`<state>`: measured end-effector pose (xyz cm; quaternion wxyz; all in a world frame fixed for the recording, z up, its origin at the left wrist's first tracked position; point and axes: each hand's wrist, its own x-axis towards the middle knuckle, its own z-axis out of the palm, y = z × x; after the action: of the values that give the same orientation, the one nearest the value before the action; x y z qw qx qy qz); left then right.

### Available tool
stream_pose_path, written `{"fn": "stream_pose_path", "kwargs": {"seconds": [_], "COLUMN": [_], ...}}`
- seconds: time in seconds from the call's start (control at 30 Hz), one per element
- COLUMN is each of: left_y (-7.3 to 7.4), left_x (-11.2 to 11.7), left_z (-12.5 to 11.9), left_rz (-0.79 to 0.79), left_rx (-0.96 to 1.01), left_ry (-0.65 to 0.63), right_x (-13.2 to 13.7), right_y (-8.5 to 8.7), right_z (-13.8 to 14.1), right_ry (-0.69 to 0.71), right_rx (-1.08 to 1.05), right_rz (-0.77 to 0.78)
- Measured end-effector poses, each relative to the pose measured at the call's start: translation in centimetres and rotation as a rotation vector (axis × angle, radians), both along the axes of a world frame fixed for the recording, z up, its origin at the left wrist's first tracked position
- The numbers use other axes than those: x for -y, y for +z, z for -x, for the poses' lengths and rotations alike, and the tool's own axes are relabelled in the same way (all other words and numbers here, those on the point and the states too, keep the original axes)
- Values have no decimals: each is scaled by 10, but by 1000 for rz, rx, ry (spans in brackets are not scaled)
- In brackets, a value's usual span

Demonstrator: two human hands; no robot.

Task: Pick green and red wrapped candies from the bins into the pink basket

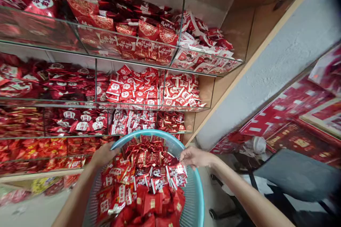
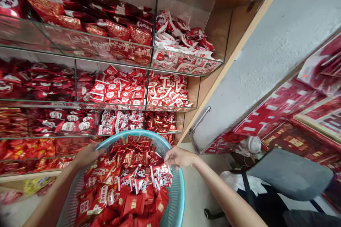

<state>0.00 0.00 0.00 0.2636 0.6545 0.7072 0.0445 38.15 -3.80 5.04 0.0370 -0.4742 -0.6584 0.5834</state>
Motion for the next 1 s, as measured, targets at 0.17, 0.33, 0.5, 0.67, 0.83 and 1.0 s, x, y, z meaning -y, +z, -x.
{"fn": "stream_pose_path", "kwargs": {"seconds": [0.17,0.33,0.5,0.67,0.83,1.0], "left_y": [0,0,-3,-6,-10,-12], "left_x": [-1,-1,-3,-4,-5,-4], "left_z": [-1,-1,0,1,2,3], "left_rz": [0,-34,-33,-46,-53,-60], "left_rx": [25,21,-2,-3,-5,21], "left_ry": [-6,-8,14,6,21,18], "right_x": [-3,0,5,-24,-85,-127], "right_y": [-10,-5,9,15,7,-18], "right_z": [0,7,12,1,-11,-6], "right_ry": [-51,-118,-83,-132,-400,-544], "right_rx": [44,202,364,367,678,832], "right_rz": [2,-92,-256,-401,-670,-652]}}
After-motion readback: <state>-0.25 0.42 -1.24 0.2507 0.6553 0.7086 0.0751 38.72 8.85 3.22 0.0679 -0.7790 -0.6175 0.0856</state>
